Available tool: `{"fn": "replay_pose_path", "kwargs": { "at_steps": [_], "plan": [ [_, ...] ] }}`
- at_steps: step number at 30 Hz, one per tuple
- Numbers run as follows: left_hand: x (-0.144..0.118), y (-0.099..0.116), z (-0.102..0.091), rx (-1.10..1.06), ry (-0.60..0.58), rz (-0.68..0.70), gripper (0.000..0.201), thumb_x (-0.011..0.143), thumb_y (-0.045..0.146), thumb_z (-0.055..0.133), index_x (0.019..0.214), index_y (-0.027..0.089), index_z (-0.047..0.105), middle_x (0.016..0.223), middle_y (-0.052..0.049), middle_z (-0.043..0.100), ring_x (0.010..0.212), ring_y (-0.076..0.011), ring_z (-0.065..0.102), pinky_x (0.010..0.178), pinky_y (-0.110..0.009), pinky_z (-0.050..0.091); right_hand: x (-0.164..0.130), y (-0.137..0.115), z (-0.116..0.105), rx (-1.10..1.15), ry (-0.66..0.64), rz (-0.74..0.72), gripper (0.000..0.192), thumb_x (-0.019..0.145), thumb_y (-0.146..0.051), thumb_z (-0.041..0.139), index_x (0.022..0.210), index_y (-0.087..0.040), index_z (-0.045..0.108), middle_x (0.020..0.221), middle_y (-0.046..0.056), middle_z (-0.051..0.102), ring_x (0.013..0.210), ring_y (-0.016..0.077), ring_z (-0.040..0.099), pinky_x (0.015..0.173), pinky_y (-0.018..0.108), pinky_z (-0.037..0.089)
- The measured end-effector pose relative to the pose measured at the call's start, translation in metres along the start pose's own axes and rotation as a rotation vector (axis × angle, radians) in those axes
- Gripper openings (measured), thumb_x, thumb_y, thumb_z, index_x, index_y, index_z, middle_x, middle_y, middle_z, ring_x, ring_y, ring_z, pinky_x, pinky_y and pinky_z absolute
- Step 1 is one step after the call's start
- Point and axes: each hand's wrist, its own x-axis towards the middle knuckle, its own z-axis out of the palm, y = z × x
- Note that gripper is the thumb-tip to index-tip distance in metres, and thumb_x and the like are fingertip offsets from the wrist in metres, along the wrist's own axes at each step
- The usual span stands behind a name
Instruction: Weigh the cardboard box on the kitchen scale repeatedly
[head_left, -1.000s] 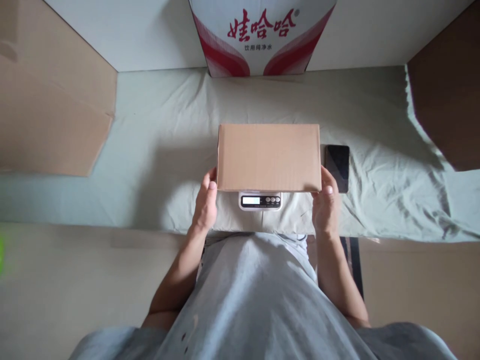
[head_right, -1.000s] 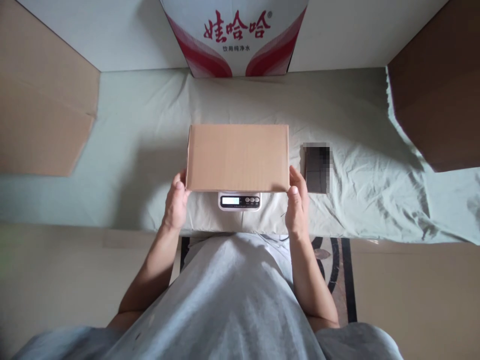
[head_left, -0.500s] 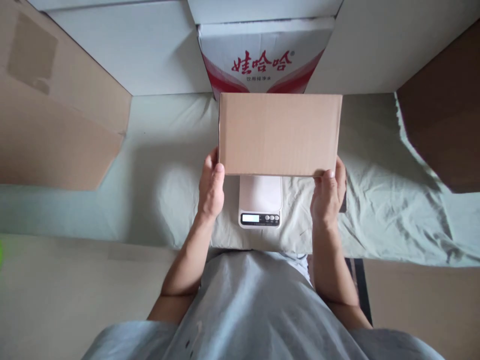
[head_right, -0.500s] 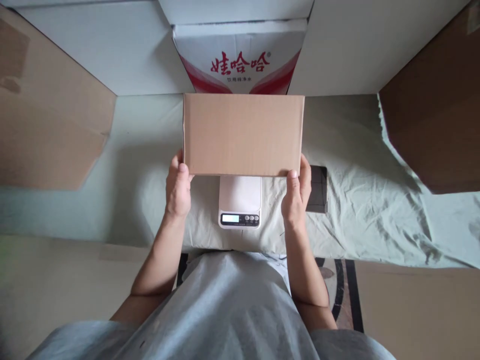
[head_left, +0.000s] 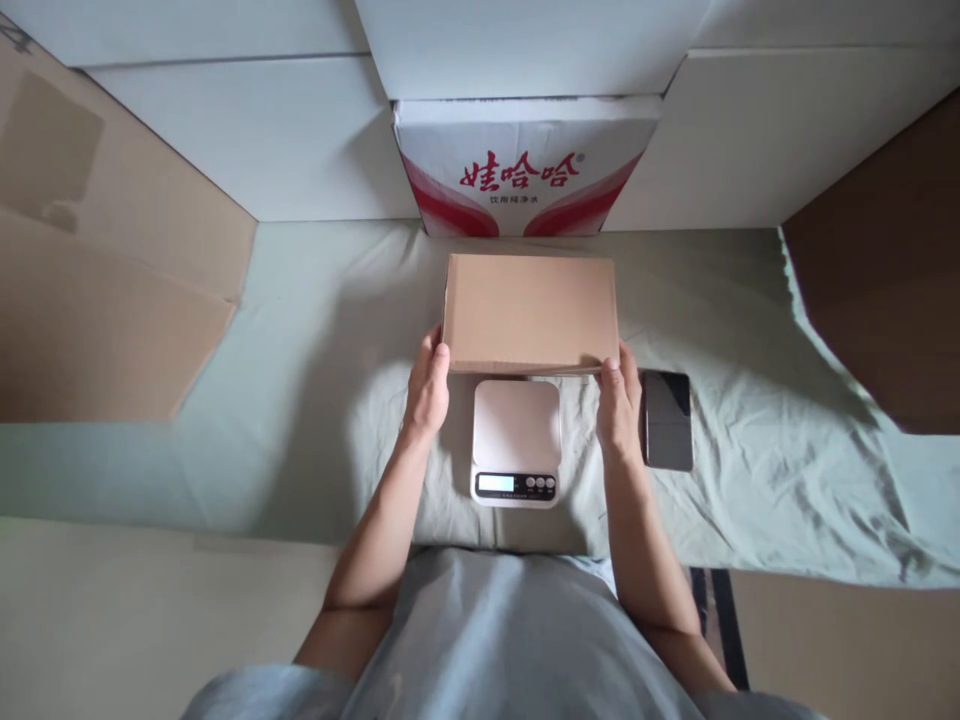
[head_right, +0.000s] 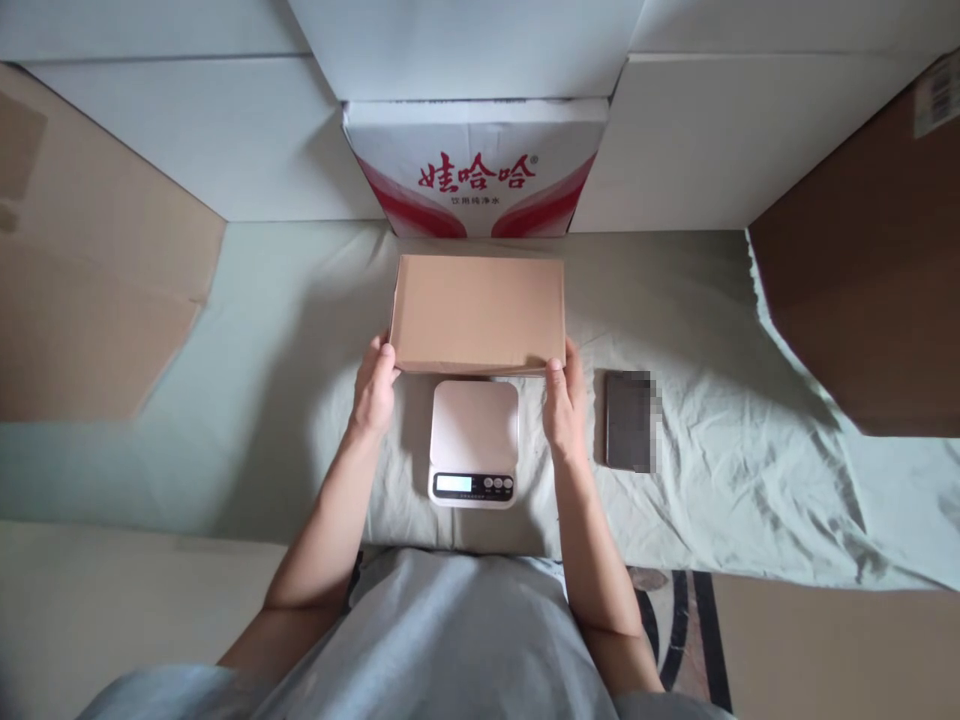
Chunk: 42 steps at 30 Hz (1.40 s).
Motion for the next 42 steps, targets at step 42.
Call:
{"fn": "replay_pose_path", "kwargs": {
  "at_steps": [42],
  "plan": [
    [-0.007,-0.003,0.002,-0.111,-0.079,-0.002,0.058,0.085,0.06,0.053,0.136,0.032,0.05,0.146,-0.008,0.053,0.138,-0.0294,0.046,0.115,-0.053,0.036,0.002,0.003,-0.005,0.112,-0.045,0.026,0.055,0.085,-0.06,0.047,0.128,-0.028,0.058,0.138,0.007,0.061,0.128,0.0239,0.057,0.107,0.052,0.046]
  ]
}}
